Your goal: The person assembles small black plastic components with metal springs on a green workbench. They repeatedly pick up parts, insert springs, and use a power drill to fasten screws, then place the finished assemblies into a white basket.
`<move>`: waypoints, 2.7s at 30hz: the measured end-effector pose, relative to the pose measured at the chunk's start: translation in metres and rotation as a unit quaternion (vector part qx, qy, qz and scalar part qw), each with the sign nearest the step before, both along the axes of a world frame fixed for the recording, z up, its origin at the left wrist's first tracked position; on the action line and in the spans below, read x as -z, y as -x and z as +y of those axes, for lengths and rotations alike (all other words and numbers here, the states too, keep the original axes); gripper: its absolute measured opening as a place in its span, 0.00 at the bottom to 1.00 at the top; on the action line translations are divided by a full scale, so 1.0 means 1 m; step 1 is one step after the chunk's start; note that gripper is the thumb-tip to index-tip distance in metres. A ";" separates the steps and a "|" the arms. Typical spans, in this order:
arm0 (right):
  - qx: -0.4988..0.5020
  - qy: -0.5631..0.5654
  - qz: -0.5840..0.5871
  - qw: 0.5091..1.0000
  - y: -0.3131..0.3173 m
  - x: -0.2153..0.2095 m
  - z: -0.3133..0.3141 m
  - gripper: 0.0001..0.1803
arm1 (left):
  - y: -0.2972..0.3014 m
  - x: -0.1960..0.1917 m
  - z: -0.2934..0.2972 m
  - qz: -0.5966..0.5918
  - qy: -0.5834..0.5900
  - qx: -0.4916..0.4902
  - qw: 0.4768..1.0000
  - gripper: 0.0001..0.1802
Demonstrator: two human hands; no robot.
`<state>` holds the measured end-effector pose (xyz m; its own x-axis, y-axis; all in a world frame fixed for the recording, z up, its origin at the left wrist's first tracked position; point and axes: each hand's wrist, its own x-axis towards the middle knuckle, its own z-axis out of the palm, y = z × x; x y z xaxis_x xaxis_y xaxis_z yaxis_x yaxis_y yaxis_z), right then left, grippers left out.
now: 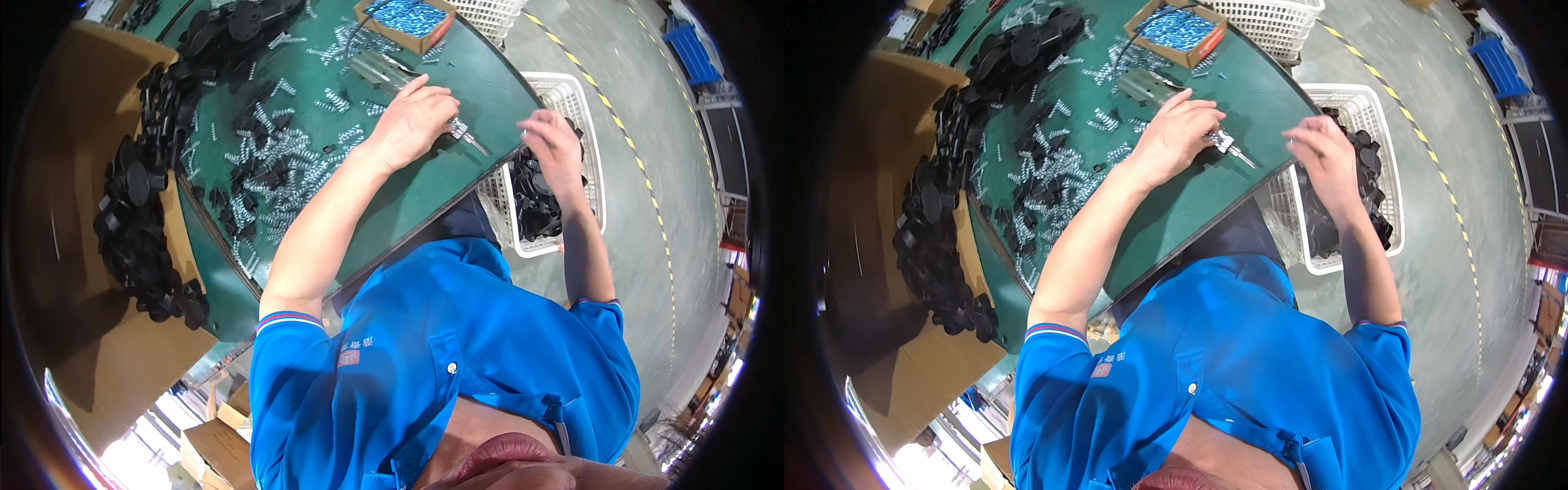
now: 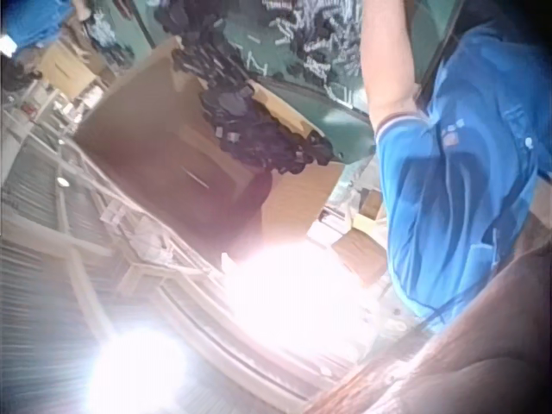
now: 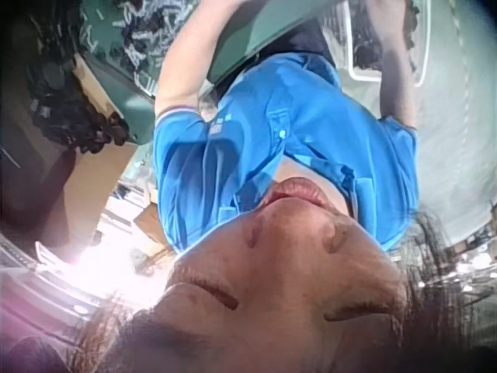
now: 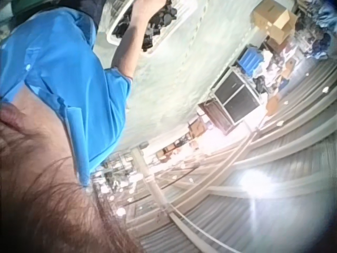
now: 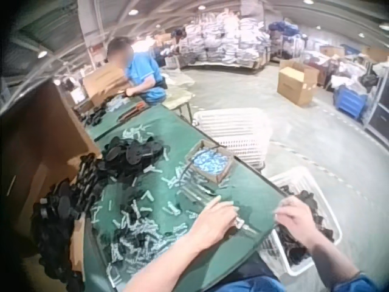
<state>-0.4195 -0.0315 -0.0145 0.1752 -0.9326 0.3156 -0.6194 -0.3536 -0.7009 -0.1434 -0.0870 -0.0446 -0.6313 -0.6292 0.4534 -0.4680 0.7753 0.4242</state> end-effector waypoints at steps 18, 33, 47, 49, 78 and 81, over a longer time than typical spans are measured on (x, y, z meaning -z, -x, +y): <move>0.176 -0.082 -0.210 0.958 -0.008 0.077 0.076 0.08 | 0.052 0.011 0.028 0.110 0.014 0.014 0.994 0.12; 0.207 -0.089 -0.231 0.947 -0.025 0.079 0.079 0.10 | 0.050 0.014 0.030 0.148 0.017 0.014 0.989 0.08; -0.085 0.139 0.033 0.986 -0.100 -0.014 0.010 0.16 | -0.079 0.003 0.090 -0.068 0.068 -0.047 0.994 0.09; -0.222 0.201 0.027 0.954 -0.181 -0.040 -0.027 0.12 | -0.093 -0.010 0.101 -0.079 0.070 -0.095 0.990 0.09; -0.340 -0.221 -0.152 0.901 -0.213 -0.015 0.008 0.12 | -0.104 -0.019 0.158 0.552 -0.382 -0.247 0.699 0.06; -0.298 0.032 -0.077 0.951 -0.215 -0.004 0.018 0.13 | -0.088 -0.031 0.157 0.405 -0.343 -0.291 0.796 0.05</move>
